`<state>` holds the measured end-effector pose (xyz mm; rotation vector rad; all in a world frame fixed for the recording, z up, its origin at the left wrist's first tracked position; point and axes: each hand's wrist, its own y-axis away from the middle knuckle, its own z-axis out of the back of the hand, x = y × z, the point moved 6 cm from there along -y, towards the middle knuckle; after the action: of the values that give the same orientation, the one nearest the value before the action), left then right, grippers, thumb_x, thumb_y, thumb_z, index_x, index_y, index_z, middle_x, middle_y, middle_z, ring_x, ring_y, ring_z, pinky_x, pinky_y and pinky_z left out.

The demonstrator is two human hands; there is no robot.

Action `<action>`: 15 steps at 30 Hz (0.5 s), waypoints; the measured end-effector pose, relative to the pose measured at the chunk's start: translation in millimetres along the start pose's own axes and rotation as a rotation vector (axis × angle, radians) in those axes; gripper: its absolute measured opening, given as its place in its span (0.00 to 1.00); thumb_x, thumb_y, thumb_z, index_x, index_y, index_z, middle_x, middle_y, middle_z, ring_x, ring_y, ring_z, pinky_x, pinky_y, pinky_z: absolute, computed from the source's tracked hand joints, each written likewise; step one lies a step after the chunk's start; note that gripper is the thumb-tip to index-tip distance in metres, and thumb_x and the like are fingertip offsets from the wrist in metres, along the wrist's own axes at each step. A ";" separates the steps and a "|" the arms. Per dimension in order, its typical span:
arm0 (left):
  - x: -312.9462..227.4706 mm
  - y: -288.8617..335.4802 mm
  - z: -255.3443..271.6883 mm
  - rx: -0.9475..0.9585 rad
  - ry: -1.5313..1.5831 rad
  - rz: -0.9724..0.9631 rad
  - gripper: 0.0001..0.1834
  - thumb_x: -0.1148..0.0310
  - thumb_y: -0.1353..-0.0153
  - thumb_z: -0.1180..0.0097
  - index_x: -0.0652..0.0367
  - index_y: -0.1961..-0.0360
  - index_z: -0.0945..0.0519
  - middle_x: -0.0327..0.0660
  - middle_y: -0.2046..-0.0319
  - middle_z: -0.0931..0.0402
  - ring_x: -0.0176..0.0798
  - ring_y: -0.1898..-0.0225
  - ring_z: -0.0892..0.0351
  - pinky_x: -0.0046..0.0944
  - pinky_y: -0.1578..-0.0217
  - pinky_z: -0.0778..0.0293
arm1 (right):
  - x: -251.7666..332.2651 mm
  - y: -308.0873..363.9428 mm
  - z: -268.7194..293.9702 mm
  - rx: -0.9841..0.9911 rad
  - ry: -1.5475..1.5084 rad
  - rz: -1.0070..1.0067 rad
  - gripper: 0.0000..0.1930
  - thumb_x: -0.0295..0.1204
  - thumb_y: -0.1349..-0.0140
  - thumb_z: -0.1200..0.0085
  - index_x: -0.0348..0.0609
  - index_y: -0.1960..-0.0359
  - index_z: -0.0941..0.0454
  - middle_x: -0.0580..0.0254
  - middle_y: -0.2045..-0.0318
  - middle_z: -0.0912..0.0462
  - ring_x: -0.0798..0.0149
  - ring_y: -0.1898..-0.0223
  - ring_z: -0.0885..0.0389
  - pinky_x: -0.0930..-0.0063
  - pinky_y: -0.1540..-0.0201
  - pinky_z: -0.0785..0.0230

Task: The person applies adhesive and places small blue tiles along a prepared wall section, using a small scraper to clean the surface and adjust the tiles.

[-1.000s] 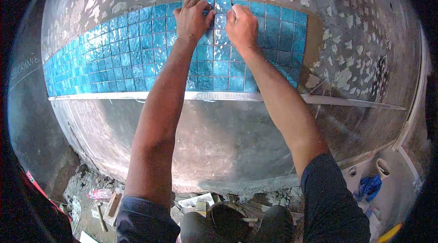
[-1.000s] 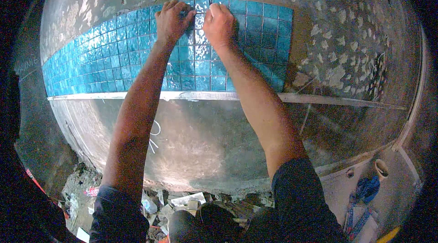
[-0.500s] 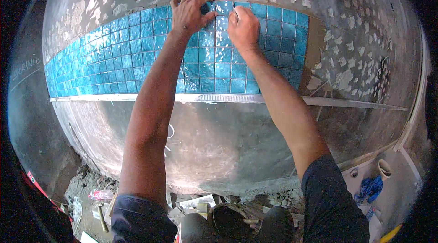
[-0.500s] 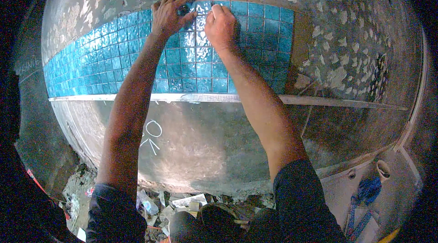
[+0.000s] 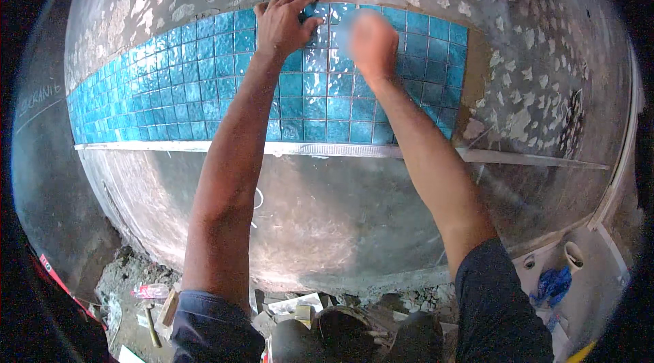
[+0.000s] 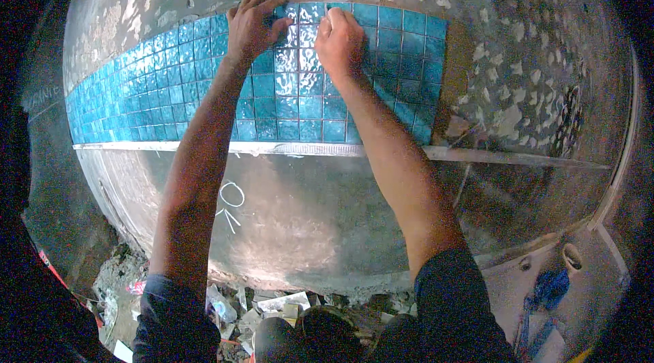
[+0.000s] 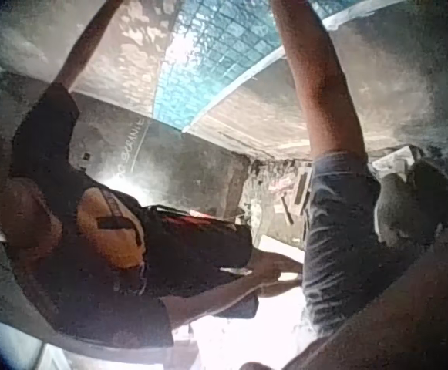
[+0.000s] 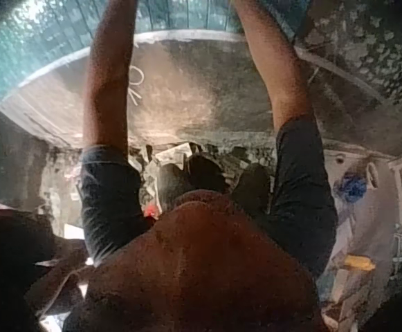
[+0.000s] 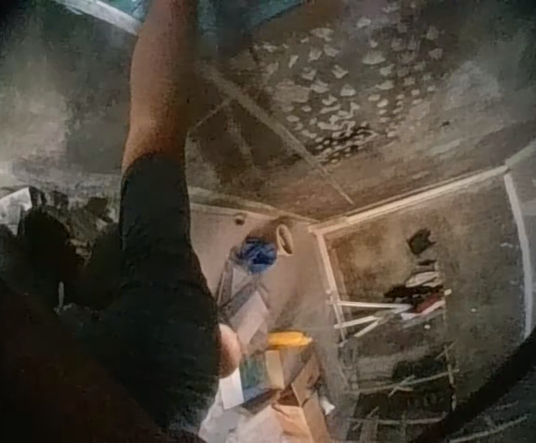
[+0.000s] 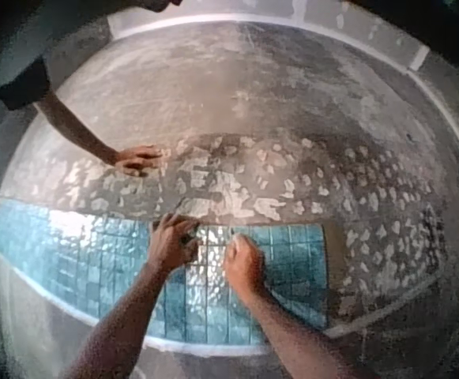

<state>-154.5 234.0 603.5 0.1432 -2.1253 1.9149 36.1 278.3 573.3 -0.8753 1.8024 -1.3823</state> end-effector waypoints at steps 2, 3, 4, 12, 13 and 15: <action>0.7 0.4 -0.7 -0.002 -0.006 0.000 0.30 0.41 0.45 0.32 0.38 0.42 0.16 0.35 0.46 0.17 0.47 0.38 0.25 0.59 0.39 0.37 | -1.3 0.8 -1.9 0.003 0.003 -0.007 0.07 0.27 0.38 0.41 0.39 0.68 0.26 0.42 0.69 0.20 0.34 0.65 0.20 0.42 0.63 0.28; 0.9 1.0 -1.0 -0.011 -0.018 0.000 0.31 0.40 0.45 0.32 0.38 0.42 0.16 0.35 0.46 0.17 0.47 0.38 0.25 0.59 0.39 0.37 | -2.0 1.0 -2.4 -0.002 0.001 -0.013 0.07 0.27 0.38 0.41 0.39 0.68 0.26 0.42 0.69 0.20 0.34 0.65 0.20 0.42 0.63 0.28; 1.2 1.5 -1.0 -0.020 -0.030 0.000 0.32 0.39 0.46 0.32 0.37 0.42 0.16 0.35 0.46 0.17 0.47 0.38 0.25 0.60 0.40 0.37 | -2.8 1.3 -2.6 -0.006 -0.002 -0.018 0.07 0.27 0.39 0.41 0.39 0.68 0.26 0.42 0.69 0.20 0.34 0.65 0.20 0.42 0.63 0.28; 0.3 8.8 3.4 -0.053 -0.080 0.062 0.32 0.38 0.46 0.32 0.37 0.43 0.16 0.35 0.45 0.19 0.45 0.39 0.25 0.60 0.40 0.38 | -1.6 1.8 -2.1 -0.034 -0.017 -0.029 0.06 0.27 0.39 0.41 0.39 0.68 0.26 0.42 0.69 0.20 0.34 0.65 0.20 0.41 0.63 0.29; -2.0 12.3 5.4 -0.065 -0.090 0.085 0.31 0.38 0.45 0.32 0.38 0.43 0.15 0.35 0.45 0.19 0.45 0.39 0.25 0.59 0.40 0.38 | -2.7 2.3 -1.5 -0.044 -0.021 -0.023 0.06 0.27 0.39 0.41 0.39 0.68 0.26 0.42 0.70 0.20 0.34 0.65 0.20 0.41 0.63 0.29; -5.0 20.5 10.2 -0.112 -0.113 0.100 0.28 0.40 0.44 0.32 0.40 0.46 0.14 0.35 0.46 0.20 0.45 0.40 0.25 0.58 0.41 0.37 | -2.8 2.8 -2.2 -0.051 -0.020 -0.026 0.06 0.27 0.39 0.41 0.39 0.68 0.26 0.42 0.70 0.21 0.34 0.66 0.20 0.41 0.63 0.29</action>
<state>-156.3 225.8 581.6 0.1276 -2.3495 1.8759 35.5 282.3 571.4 -0.9396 1.8239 -1.3443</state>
